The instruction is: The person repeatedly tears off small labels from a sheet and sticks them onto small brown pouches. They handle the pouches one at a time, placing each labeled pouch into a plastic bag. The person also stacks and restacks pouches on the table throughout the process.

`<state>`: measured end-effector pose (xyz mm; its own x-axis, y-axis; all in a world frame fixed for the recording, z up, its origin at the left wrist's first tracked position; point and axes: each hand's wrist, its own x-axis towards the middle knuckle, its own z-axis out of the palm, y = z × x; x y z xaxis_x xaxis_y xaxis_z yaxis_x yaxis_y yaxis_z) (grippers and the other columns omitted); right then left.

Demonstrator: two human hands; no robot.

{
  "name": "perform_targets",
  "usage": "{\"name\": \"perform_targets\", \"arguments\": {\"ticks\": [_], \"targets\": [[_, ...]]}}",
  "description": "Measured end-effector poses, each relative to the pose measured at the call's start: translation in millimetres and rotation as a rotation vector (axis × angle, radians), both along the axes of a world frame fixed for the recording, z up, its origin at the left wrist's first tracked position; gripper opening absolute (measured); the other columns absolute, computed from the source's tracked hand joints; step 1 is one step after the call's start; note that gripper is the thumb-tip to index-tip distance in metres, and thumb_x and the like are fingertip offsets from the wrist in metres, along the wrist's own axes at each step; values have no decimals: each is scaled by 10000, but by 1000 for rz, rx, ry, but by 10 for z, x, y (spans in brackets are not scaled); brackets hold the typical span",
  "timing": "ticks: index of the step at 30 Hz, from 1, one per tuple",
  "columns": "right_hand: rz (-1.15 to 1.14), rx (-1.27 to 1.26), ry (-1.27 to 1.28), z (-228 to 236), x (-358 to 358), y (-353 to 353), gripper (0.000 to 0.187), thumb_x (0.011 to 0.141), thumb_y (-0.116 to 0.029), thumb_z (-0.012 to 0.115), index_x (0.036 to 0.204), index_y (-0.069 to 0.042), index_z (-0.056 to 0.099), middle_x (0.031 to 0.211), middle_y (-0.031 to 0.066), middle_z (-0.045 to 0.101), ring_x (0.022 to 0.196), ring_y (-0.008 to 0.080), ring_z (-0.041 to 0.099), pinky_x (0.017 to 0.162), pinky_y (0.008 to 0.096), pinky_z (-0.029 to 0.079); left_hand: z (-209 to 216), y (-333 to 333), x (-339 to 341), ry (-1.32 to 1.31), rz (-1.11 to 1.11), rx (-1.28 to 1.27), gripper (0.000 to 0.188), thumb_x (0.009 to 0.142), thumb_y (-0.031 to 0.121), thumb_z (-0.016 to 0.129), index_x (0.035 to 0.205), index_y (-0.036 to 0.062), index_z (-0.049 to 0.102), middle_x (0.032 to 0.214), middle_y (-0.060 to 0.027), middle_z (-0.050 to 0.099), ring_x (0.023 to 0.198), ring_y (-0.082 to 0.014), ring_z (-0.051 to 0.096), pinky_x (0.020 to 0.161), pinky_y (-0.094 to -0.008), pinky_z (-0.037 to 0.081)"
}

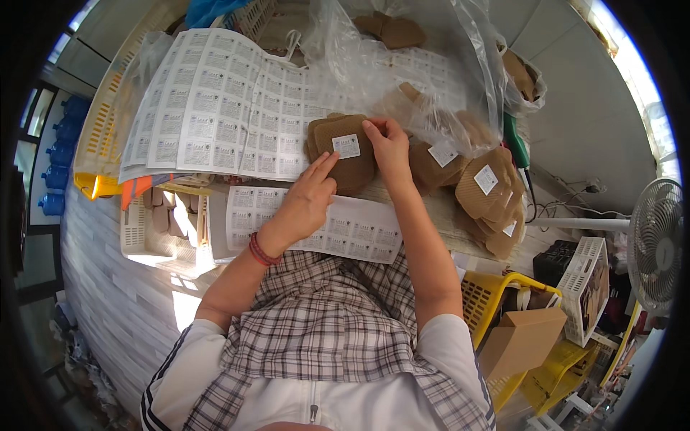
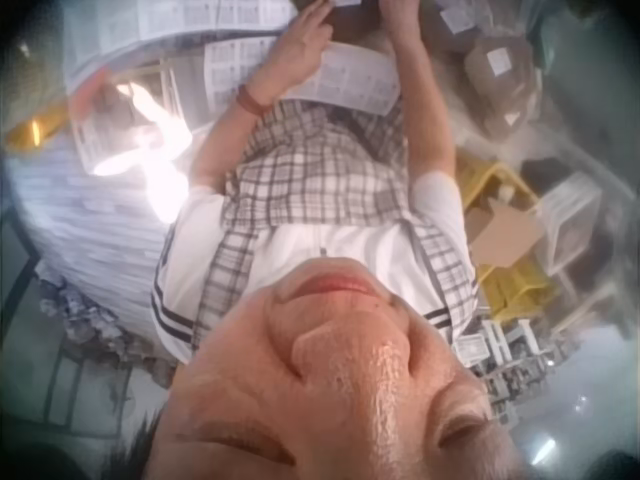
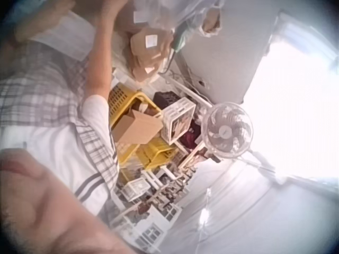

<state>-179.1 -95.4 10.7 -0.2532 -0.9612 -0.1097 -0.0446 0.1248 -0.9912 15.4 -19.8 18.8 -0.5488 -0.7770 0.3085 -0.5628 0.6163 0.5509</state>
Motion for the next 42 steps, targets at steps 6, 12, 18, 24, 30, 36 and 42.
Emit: {"name": "perform_targets", "arguments": {"ticks": [6, 12, 18, 24, 30, 36, 42], "targets": [[188, 74, 48, 81, -44, 71, 186, 845, -145, 749, 950, -2, 693, 826, 0, 653, 742, 67, 558, 662, 228, 438, -10, 42, 13, 45, -13, -47, 26, 815, -33, 509, 804, -43, 531, 1420, -294, 433, 1369, -426, 371, 1111, -484, 358], [16, -35, -369, 218, -158, 313, 186, 856, -108, 739, 1003, -8, 685, 896, 19, 683, 767, 66, 582, 696, 216, 456, 85, 200, 67, 76, 16, -31, 64, 817, 3, 623, 857, -10, 575, 1330, -252, 504, 1268, -419, 456, 1047, -468, 394], [-234, -444, -270, 461, -572, 801, 127, 922, -80, 677, 1018, 2, 665, 958, 15, 677, 847, 68, 589, 790, 215, 473, 212, 374, 96, 93, 30, 141, 77, 823, 39, 642, 879, -2, 609, 889, -149, 641, 848, -329, 620, 756, -408, 487], [-801, -401, 699, 569, -1611, 1049, 280, 924, -191, 680, 1126, -6, 620, 1057, 100, 662, 957, 197, 613, 862, 313, 484, 135, 481, -32, 248, -28, 294, 117, 832, 62, 657, 898, -22, 609, 830, -148, 638, 771, -309, 632, 684, -382, 496], [-235, -553, 906, 540, -875, 1351, 403, 801, -118, 762, 1179, -76, 628, 1111, 114, 659, 1060, 309, 610, 926, 388, 479, 1, 507, -139, 281, -15, 281, 176, 811, 40, 670, 955, -23, 591, 893, -157, 620, 834, -315, 628, 750, -371, 508], [185, -323, 853, 53, 74, 1702, 199, 761, -123, 758, 954, -130, 709, 880, 19, 674, 868, 256, 619, 796, 360, 472, 16, 485, -4, 357, -26, 300, 192, 792, 39, 677, 956, -22, 599, 892, -146, 627, 848, -302, 630, 759, -367, 504], [131, -474, 826, -11, 128, 1701, 115, 734, -107, 767, 836, -126, 716, 845, 4, 660, 836, 237, 602, 791, 370, 460, -19, 487, 301, 188, 135, 391, 112, 803, 126, 669, 864, 33, 687, 829, -115, 639, 817, -331, 627, 723, -394, 496]]}}
